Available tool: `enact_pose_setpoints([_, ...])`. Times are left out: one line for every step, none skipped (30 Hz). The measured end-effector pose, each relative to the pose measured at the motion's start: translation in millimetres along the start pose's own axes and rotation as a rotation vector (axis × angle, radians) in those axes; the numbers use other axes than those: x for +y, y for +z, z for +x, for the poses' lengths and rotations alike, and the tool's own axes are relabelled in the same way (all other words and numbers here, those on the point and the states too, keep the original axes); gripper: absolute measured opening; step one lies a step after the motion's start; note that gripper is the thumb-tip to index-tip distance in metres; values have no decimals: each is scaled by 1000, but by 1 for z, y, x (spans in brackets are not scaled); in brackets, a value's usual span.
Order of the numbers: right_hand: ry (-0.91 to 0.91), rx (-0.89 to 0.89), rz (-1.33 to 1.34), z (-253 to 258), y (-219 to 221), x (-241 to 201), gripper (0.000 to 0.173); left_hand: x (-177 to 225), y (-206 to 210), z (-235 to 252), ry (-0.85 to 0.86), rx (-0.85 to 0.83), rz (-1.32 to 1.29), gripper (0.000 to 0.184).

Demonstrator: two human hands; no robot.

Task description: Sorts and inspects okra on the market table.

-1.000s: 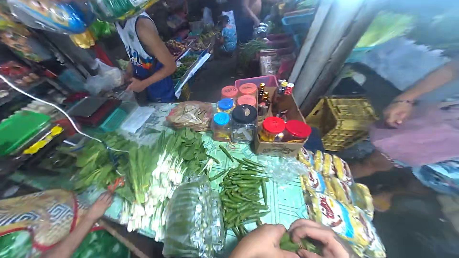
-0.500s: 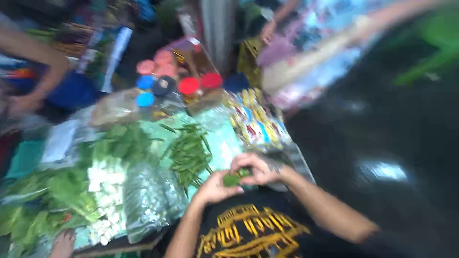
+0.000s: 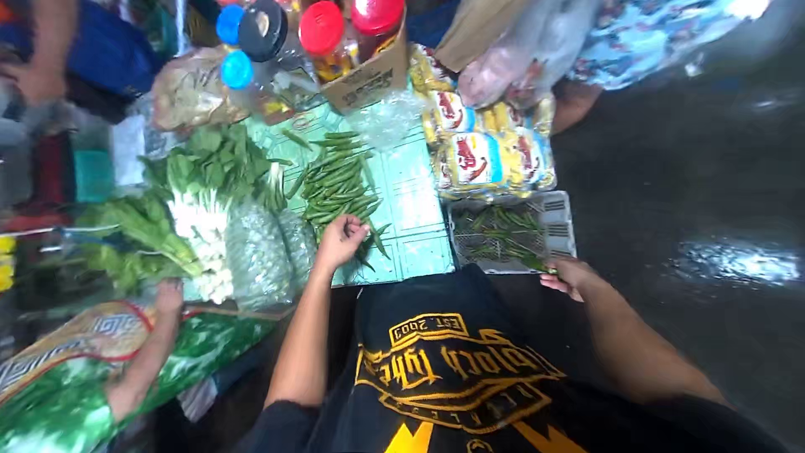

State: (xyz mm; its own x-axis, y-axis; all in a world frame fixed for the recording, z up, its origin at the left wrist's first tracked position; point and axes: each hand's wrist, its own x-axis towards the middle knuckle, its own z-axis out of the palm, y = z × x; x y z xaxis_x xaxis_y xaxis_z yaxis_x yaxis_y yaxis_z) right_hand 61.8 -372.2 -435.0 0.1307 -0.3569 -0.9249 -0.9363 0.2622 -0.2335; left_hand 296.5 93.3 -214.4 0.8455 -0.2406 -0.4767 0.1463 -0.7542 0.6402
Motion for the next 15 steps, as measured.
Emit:
enact_pose_setpoints([-1,5,25,-1,6,-3,52,-3,-2,8,-1,75,38,37])
enact_pose_setpoints([-21,8,8,-3,13,-10,58,-5,-4,17,-1,157,83,36])
enact_pose_setpoints([-63,-2,-40,-6,20,-19,62,-5,-6,29,-16,229,137,36])
enact_pose_setpoints([-119,-24,-84,-11,27,-28,63,-5,-9,44,-50,281,201,36])
enact_pose_setpoints([-173,-66,-123,-17,34,-36,59,-6,-9,57,-90,310,279,36])
enact_pose_setpoints([-208,-130,-155,-27,41,-46,53,-8,-8,69,-120,329,355,37])
enact_pose_setpoints([-231,-211,-176,-38,48,-57,47,-11,-6,78,-132,350,401,37])
enact_pose_setpoints([-253,-308,-195,-52,53,-70,43,-13,-3,86,-137,376,410,37])
enact_pose_setpoints([-299,-415,-220,-65,58,-84,40,-14,-1,92,-140,404,397,38])
enact_pose_setpoints([-377,-535,-247,-77,63,-97,36,-13,-1,98,-149,426,384,39])
enact_pose_setpoints([-465,-665,-269,-89,68,-111,33,-11,-2,103,-161,434,383,39])
enact_pose_setpoints([-545,-782,-289,-102,76,-128,33,-9,-5,108,-181,413,399,40])
enact_pose_setpoints([-613,-859,-312,-118,89,-146,33,-6,-9,112,-197,371,431,39])
enact_pose_setpoints([-660,-888,-337,-134,106,-165,32,-4,-15,116,-199,325,466,38])
enact_pose_setpoints([-700,-867,-361,-151,127,-184,29,-2,-22,120,-183,286,503,35])
